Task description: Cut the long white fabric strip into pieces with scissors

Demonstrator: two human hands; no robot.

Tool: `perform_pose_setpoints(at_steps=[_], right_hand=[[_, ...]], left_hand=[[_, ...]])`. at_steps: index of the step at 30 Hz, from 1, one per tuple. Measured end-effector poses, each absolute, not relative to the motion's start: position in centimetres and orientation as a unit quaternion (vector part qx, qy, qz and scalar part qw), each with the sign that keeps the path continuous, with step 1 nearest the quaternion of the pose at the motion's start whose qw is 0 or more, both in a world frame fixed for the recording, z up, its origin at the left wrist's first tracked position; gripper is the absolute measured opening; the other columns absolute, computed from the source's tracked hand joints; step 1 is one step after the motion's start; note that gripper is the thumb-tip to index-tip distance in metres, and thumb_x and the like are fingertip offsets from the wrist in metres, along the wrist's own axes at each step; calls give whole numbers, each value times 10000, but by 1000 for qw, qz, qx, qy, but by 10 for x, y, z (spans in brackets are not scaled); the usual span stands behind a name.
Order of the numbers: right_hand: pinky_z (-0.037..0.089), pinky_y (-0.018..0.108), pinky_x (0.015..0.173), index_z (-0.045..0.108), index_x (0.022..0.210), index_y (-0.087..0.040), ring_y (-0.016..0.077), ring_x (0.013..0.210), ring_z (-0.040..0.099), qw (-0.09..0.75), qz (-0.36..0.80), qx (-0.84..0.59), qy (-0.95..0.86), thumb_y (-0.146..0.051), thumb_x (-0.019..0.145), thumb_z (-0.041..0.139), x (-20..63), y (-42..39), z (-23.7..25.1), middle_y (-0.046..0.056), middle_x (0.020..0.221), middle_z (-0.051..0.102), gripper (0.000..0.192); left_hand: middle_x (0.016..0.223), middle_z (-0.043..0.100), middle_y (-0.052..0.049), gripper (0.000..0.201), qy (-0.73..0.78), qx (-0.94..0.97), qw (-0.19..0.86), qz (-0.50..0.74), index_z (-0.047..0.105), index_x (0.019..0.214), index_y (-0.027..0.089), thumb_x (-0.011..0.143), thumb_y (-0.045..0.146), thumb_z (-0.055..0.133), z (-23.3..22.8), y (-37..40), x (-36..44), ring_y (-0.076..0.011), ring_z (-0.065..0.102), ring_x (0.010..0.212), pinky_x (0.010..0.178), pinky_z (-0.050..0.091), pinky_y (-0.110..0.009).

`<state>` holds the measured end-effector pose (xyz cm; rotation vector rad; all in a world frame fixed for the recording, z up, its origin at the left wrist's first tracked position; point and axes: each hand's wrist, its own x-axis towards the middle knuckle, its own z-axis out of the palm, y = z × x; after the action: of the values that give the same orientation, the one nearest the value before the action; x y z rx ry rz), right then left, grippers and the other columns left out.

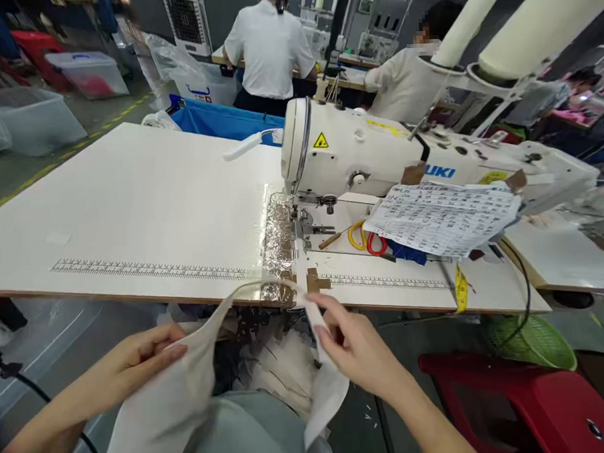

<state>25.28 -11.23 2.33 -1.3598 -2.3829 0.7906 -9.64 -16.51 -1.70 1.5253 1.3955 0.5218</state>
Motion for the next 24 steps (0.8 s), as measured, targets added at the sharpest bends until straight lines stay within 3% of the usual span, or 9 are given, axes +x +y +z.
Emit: perform_pose_setpoints(at_steps=[4,6,9,11,14,16,19,21,24], right_hand=[[396,193,507,666,1009,-204,112,579,557,123,409,-427,-797,-256,942,432,226,-133,29,10,747,665,249],[431,199,555,659,1096,-204,120,641,601,88,408,-396,-818,-203,932,413,218,-137,26,33,890,708,296],[473,236,651,499,1327,-162,159,792,644,45,318,-331,-887,-94,902,349,214,-137,17,81,1037,694,456],[469,269,636,504,1287,-103,188,783,635,35,203,-301,-931,-41,881,340,214,-137,14,101,945,688,443],[402,299,551,625,940,-138,186,627,550,19,44,-275,-960,-32,862,423,210,-140,20,45,704,598,240],[394,316,583,592,748,-175,183,660,528,18,0,-261,-965,-33,826,485,204,-146,31,41,713,568,194],[420,399,834,569,703,-182,230,915,550,56,-5,-237,-970,-48,815,502,193,-155,45,75,892,611,187],[381,418,940,561,720,-187,211,912,554,42,44,-217,-974,-82,852,494,186,-156,49,54,860,614,181],[431,337,769,533,739,-192,156,675,516,-54,152,-225,-961,-142,907,479,180,-145,47,0,696,562,184]], left_hand=[[648,413,41,484,472,499,698,200,508,814,162,846,645,484,-22,-169,-52,-80,329,536,464,266,-183],[635,376,53,463,445,495,716,212,510,850,158,854,620,499,-26,-167,-41,-74,281,525,461,221,-187],[639,401,49,411,418,513,715,228,521,903,157,888,566,486,-29,-162,-38,-79,300,531,474,220,-191],[622,397,51,392,420,531,700,229,510,855,159,890,549,492,-30,-158,-40,-81,304,532,476,219,-191],[582,374,56,407,445,556,665,224,496,754,157,854,549,537,-32,-152,-39,-82,292,525,468,210,-193],[587,416,42,413,456,561,656,216,523,727,147,823,547,566,-35,-149,-35,-89,331,538,475,235,-194],[622,485,16,402,460,563,652,215,550,702,138,790,528,593,-38,-145,-27,-106,400,582,497,286,-194],[628,496,13,383,453,575,646,217,549,700,136,789,505,593,-37,-142,-23,-108,408,593,500,295,-189],[600,469,22,348,427,616,631,200,567,721,132,817,467,562,-28,-139,-22,-97,371,565,478,261,-184]])
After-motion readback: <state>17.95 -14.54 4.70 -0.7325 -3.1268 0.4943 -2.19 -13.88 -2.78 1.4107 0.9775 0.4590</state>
